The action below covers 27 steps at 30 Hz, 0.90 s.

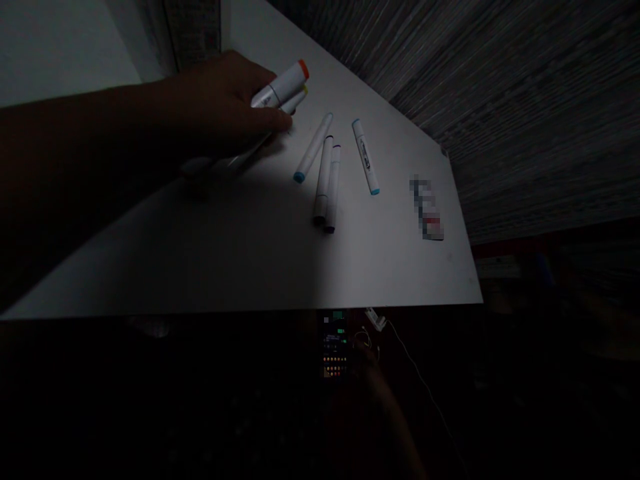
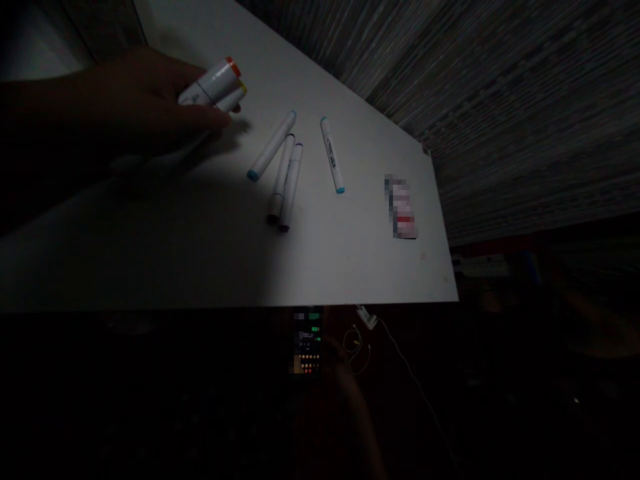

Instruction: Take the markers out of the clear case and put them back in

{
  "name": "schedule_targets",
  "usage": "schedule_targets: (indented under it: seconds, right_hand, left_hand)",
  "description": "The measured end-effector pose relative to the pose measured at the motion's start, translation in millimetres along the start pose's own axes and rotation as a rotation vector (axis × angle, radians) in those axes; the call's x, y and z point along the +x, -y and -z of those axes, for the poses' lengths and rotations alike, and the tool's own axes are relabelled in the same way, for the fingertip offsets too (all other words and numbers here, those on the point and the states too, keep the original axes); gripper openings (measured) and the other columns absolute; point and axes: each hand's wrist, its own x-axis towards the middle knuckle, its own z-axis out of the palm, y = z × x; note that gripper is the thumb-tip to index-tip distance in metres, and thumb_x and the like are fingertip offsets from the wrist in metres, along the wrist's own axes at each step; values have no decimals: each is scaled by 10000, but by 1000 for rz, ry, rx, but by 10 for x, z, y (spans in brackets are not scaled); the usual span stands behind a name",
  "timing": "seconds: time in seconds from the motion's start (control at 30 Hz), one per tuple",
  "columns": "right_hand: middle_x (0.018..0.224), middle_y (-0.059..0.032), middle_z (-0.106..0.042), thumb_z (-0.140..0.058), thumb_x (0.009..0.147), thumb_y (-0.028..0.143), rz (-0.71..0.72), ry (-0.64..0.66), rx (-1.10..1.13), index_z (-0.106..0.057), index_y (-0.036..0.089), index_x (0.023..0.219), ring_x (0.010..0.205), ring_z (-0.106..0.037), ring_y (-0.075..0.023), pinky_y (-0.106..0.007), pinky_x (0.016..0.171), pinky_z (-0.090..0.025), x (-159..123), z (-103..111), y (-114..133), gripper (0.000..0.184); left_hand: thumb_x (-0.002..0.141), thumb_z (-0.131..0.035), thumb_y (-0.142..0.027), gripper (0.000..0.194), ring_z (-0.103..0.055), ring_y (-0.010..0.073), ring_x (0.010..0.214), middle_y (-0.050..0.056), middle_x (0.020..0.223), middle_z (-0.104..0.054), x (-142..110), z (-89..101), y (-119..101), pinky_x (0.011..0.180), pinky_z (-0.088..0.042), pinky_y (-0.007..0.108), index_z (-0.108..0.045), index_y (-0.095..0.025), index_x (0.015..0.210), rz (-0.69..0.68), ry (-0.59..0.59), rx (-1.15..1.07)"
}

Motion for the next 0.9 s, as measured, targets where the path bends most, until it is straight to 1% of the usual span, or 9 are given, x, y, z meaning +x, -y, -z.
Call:
schedule_targets:
  seconds: [0.1,0.17,0.27,0.4,0.53,0.6,0.73,0.83,0.9]
  right_hand:
    - [934,-51,-621,-577,816,431,-11,15,8,-604,141,957,811,-591,-153,-307,713,-494,55,-19,40,324]
    - [823,-39,-641,-667,697,506,-13,17,22,-631,154,839,757,-590,-166,-281,663,-476,76,-34,89,381]
    - [738,-33,-641,-719,563,581,-7,1,48,-642,163,777,702,-581,-179,-276,626,-454,79,-66,176,476]
    - [657,-13,-602,-702,514,644,-14,-15,34,-630,162,707,614,-534,-143,-250,571,-421,75,-106,251,524]
    - [606,10,-562,-711,466,658,-22,-42,39,-598,161,639,581,-497,-120,-233,559,-404,90,-126,275,539]
    - [602,11,-562,-711,463,657,-13,-35,29,-590,163,628,571,-491,-119,-230,547,-395,94,-129,286,535]
    - [633,-6,-590,-694,514,646,13,-16,-10,-598,165,649,596,-517,-136,-244,561,-412,86,-114,274,509]
    - [712,-28,-630,-692,565,598,-8,13,-15,-633,177,769,669,-573,-178,-280,600,-448,62,-81,212,472]
    - [781,-39,-649,-700,598,543,-29,46,-19,-640,195,880,736,-603,-208,-306,626,-469,41,-53,165,451]
  left_hand:
    - [760,-497,-388,365,-379,36,542,-50,609,-451,-10,6,-6,591,-308,180,-601,-107,968,1,1,-7]
    - [768,-494,-378,345,-383,32,540,-53,608,-450,-15,8,-12,601,-314,183,-601,-100,941,-2,0,-6]
    - [778,-496,-370,326,-381,23,526,-58,602,-451,-13,6,-8,606,-317,183,-598,-96,922,0,-2,7]
    - [780,-505,-371,329,-381,20,517,-60,595,-458,9,5,18,592,-315,180,-598,-90,924,-25,-7,22]
    - [788,-501,-361,326,-386,24,505,-54,594,-458,15,6,20,590,-321,190,-603,-83,924,-21,-6,36]
    - [790,-510,-358,322,-392,30,504,-49,596,-462,8,3,12,599,-333,200,-608,-87,934,-30,-11,28]
    - [794,-523,-341,302,-376,27,506,-51,587,-444,-3,-2,2,623,-355,207,-613,-86,930,-41,-16,-7]
    - [795,-530,-331,285,-366,25,499,-52,577,-425,-5,2,-7,655,-383,231,-611,-73,884,-35,-5,-3]
    - [791,-540,-306,256,-405,39,515,-50,582,-424,-3,4,-16,681,-405,256,-609,-72,870,-20,-13,-13]
